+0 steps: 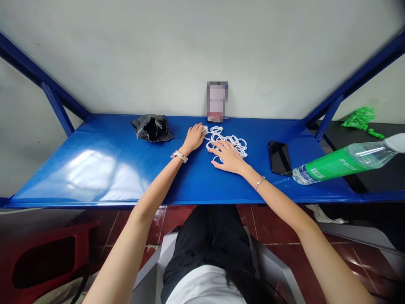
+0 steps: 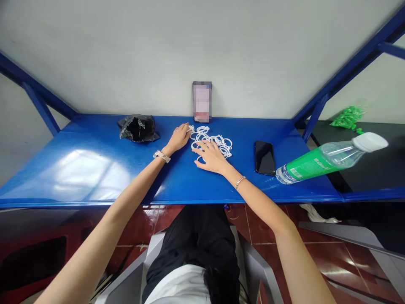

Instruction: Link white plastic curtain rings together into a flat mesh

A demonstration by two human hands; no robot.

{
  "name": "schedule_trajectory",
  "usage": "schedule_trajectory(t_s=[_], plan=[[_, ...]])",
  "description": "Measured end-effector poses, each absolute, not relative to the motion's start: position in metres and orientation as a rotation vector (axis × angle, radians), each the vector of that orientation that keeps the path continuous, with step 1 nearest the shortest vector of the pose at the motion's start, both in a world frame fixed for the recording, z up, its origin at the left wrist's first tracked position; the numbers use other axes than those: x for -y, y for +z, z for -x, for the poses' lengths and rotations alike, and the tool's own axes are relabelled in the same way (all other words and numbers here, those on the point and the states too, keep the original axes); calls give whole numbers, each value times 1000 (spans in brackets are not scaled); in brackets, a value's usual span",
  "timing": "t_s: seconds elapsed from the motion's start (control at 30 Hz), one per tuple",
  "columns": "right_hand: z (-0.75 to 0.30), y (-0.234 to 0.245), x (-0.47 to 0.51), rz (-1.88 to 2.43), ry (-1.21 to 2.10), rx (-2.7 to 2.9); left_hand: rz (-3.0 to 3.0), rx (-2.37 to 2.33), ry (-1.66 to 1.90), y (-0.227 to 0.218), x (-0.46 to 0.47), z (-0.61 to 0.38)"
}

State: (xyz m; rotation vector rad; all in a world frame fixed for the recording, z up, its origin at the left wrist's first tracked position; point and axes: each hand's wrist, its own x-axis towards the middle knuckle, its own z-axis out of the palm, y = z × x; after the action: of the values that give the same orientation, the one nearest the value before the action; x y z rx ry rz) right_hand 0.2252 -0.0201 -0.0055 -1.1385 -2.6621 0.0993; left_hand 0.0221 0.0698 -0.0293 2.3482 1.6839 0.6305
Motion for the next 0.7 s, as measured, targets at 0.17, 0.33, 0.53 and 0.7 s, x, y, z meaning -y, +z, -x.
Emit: schedule_trajectory(t_s=[0.17,0.33,0.53,0.7], plan=[[-255,-4,12,1250,56,2563,-2440,-1510,591,-32,-53,-53],[-283,-4,-1,1352,41,2481,-2514,-1334,541,-31,-43,-91],[-303,1,-12,1531,-31,2396,-2514,-1388,545,-21,-38,-116],[-313,2,-16,1585,-7,2307,-2450,-1438,585,-24,-48,-115]])
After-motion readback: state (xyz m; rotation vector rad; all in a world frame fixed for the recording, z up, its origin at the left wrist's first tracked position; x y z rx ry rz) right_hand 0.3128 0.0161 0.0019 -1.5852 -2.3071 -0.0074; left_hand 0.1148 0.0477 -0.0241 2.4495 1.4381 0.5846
